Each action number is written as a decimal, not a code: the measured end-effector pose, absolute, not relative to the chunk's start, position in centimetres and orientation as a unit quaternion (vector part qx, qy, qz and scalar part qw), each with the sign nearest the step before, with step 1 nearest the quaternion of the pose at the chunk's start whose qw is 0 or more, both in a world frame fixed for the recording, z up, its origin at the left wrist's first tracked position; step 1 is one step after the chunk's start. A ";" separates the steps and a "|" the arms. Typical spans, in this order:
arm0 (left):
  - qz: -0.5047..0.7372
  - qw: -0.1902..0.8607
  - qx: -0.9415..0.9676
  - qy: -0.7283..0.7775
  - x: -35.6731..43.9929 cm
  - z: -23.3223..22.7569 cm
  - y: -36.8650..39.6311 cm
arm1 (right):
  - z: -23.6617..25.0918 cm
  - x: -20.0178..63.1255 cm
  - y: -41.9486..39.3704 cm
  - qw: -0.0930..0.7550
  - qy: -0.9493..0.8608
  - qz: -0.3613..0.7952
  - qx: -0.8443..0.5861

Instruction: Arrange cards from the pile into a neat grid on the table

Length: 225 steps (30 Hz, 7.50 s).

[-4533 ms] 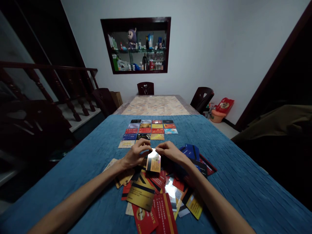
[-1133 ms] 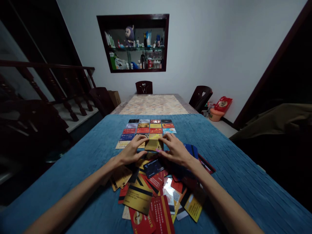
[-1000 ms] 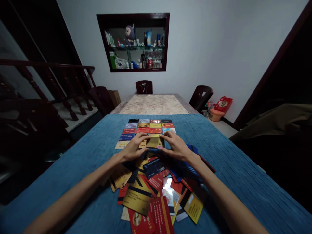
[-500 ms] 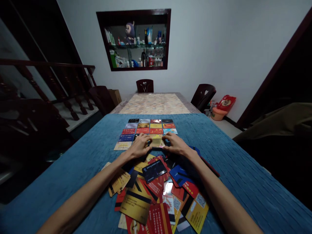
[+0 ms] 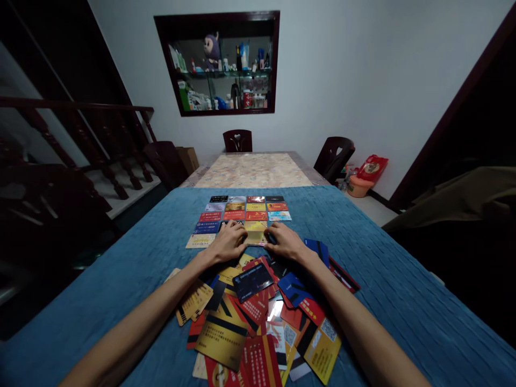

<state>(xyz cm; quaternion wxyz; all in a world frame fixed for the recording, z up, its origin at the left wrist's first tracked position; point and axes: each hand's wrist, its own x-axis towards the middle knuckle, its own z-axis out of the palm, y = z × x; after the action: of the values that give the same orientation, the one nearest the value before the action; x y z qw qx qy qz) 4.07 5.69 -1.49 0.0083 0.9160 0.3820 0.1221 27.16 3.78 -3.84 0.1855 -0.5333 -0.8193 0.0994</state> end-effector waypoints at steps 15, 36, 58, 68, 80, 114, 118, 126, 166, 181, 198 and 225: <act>0.154 -0.013 0.933 0.323 3.9 -1.9 5.6 | -4.1 27.1 3.8 0.184 -0.824 0.093 -0.527; 0.146 -0.012 0.939 0.310 3.9 -1.7 5.3 | -4.7 27.2 3.9 0.185 -0.828 0.084 -0.523; 0.134 -0.033 0.942 0.307 3.8 -1.8 5.4 | -1.2 27.0 2.4 0.200 -0.845 0.089 -0.487; 0.110 -0.035 0.943 0.311 3.7 -0.7 4.7 | 0.9 25.7 0.8 0.210 -0.853 0.130 -0.459; 0.029 0.053 0.947 0.314 4.1 2.2 2.4 | 0.3 25.0 -4.2 0.173 -0.877 0.146 -0.425; -0.001 0.191 0.924 0.332 4.3 3.6 1.0 | -1.8 25.2 -5.1 0.336 -0.793 0.189 -0.472; 0.057 0.211 0.909 0.356 4.4 3.7 1.1 | -1.8 25.4 -5.0 0.375 -0.770 0.188 -0.481; 0.184 0.239 0.860 0.412 5.0 3.3 1.2 | -1.7 26.0 -4.7 0.425 -0.724 0.147 -0.523; 0.229 0.104 0.854 0.456 14.3 -0.2 9.9 | -4.0 33.0 6.0 0.386 -0.655 0.058 -0.647; 0.208 0.077 0.860 0.460 15.0 -2.1 10.7 | -5.5 33.2 6.3 0.282 -0.684 0.019 -0.672; 0.182 -0.023 0.877 0.444 14.9 -3.1 10.3 | -4.9 32.6 5.7 0.214 -0.685 0.017 -0.696; 0.137 -0.041 0.928 0.344 13.9 -2.7 9.3 | -3.6 31.9 4.9 0.145 -0.684 0.029 -0.714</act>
<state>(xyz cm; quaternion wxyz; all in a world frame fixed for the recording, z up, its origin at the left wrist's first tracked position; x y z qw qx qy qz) 13.85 9.33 -2.65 -0.0411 0.9279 0.3441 0.1373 31.91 4.86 -3.56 0.1446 -0.7142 -0.6842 0.0292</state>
